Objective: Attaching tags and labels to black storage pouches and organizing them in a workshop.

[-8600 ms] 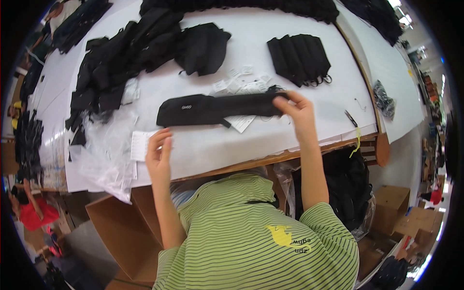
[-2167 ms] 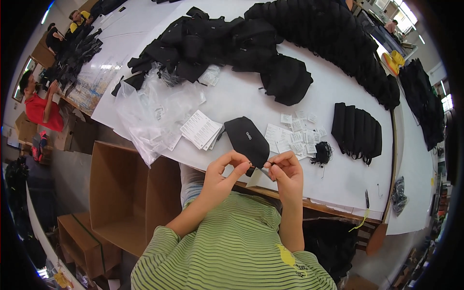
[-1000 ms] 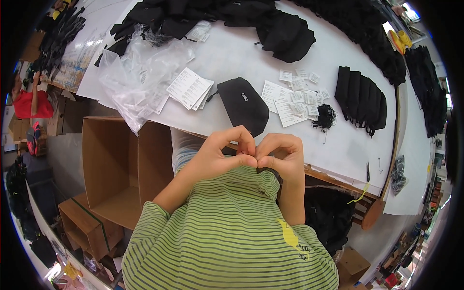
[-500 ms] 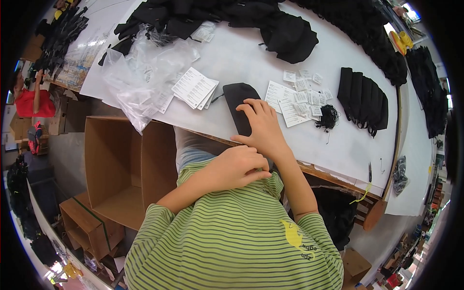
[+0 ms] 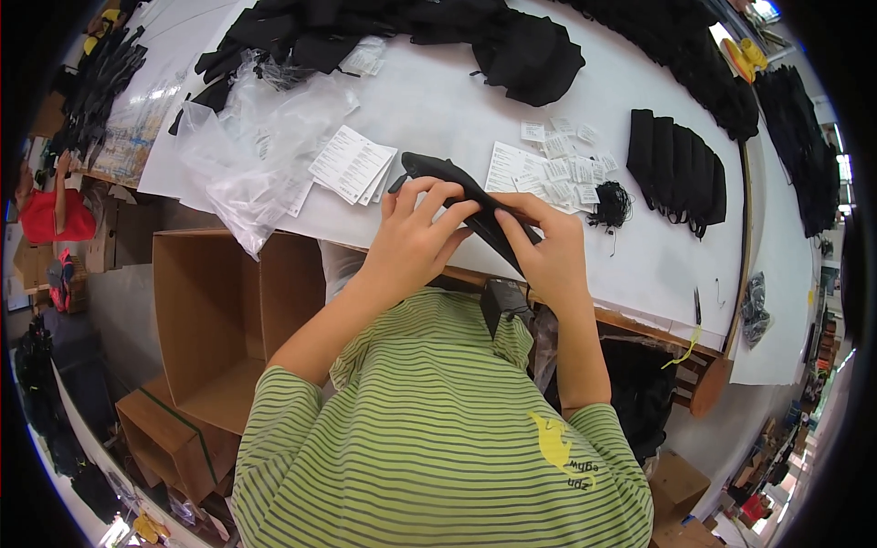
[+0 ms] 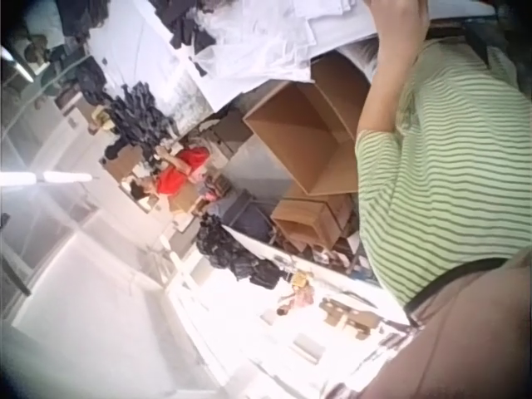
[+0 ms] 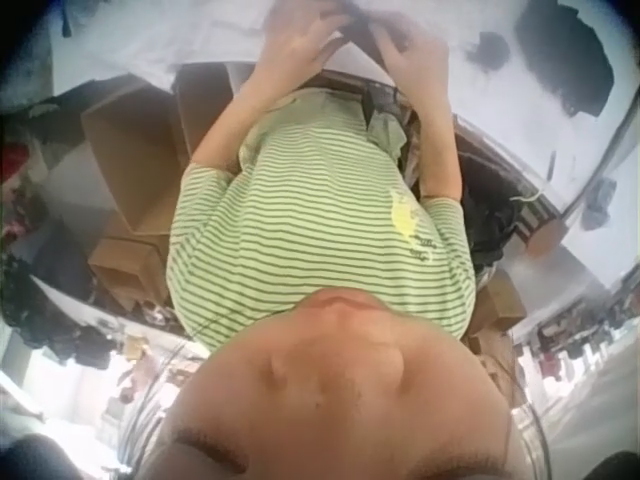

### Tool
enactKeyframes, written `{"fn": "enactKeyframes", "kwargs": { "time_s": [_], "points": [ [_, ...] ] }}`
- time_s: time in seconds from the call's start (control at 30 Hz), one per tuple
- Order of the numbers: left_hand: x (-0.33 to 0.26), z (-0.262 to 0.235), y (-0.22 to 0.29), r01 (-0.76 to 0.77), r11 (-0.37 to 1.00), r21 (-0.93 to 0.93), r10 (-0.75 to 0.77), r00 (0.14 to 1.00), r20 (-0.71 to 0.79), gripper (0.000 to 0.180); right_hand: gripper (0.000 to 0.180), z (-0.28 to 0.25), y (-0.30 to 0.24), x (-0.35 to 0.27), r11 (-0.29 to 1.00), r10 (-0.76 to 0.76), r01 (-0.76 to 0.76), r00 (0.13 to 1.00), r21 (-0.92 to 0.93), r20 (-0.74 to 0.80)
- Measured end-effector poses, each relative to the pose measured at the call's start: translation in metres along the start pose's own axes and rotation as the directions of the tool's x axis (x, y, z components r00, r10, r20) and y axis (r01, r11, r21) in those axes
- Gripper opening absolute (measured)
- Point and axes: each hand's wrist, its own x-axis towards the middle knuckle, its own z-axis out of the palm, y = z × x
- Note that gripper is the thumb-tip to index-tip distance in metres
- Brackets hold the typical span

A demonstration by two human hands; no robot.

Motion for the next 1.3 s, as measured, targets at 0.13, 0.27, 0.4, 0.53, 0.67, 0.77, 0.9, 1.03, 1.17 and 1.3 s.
{"fn": "enactKeyframes", "kwargs": {
  "time_s": [0.13,0.27,0.4,0.53,0.67,0.77,0.9,1.03,1.17,1.3],
  "points": [
    [0.004,0.002,-0.013,-0.176,0.980,-0.090,0.167,0.981,-0.100,0.033,0.017,-0.003,-0.009,-0.002,0.998,-0.048,0.047,0.999,0.041,0.015],
    [0.004,-0.005,-0.011,-0.203,0.972,-0.121,0.194,0.978,-0.078,0.027,0.017,-0.003,-0.015,-0.003,0.998,-0.040,0.035,0.996,0.060,0.080],
    [0.004,-0.010,-0.012,-0.196,0.969,-0.153,0.190,0.980,-0.054,0.026,0.017,-0.002,-0.017,-0.002,0.998,-0.059,0.057,0.993,0.018,0.100],
    [0.004,-0.012,-0.009,-0.140,0.977,-0.159,0.137,0.990,-0.031,0.026,0.016,-0.002,-0.021,0.000,0.997,-0.073,0.076,0.992,-0.026,0.107],
    [0.003,-0.014,-0.014,-0.164,0.971,-0.176,0.161,0.986,-0.032,0.026,0.015,-0.002,-0.022,0.002,0.995,-0.100,0.102,0.988,-0.013,0.118],
    [0.003,-0.015,-0.015,-0.171,0.969,-0.180,0.165,0.985,-0.048,0.026,0.021,-0.003,-0.017,0.006,0.998,-0.048,0.040,0.978,0.042,0.202],
    [0.000,-0.026,-0.023,-0.016,0.973,-0.231,-0.012,0.992,-0.123,0.025,0.064,-0.019,0.006,0.005,0.821,-0.073,-0.006,0.991,0.571,0.116],
    [0.002,-0.031,-0.026,0.213,0.910,-0.355,-0.257,0.963,-0.082,0.022,0.083,-0.009,0.031,-0.023,0.822,-0.090,-0.049,0.972,0.567,0.215],
    [0.001,-0.028,-0.028,0.437,0.740,-0.512,-0.460,0.883,0.090,0.016,0.078,0.008,0.015,-0.034,0.815,0.178,-0.264,0.961,0.516,0.211],
    [-0.004,-0.027,-0.033,0.580,0.543,-0.607,-0.569,0.786,0.241,0.016,0.051,0.005,0.015,-0.031,0.656,0.256,-0.380,0.925,0.652,0.282]
  ]
}}
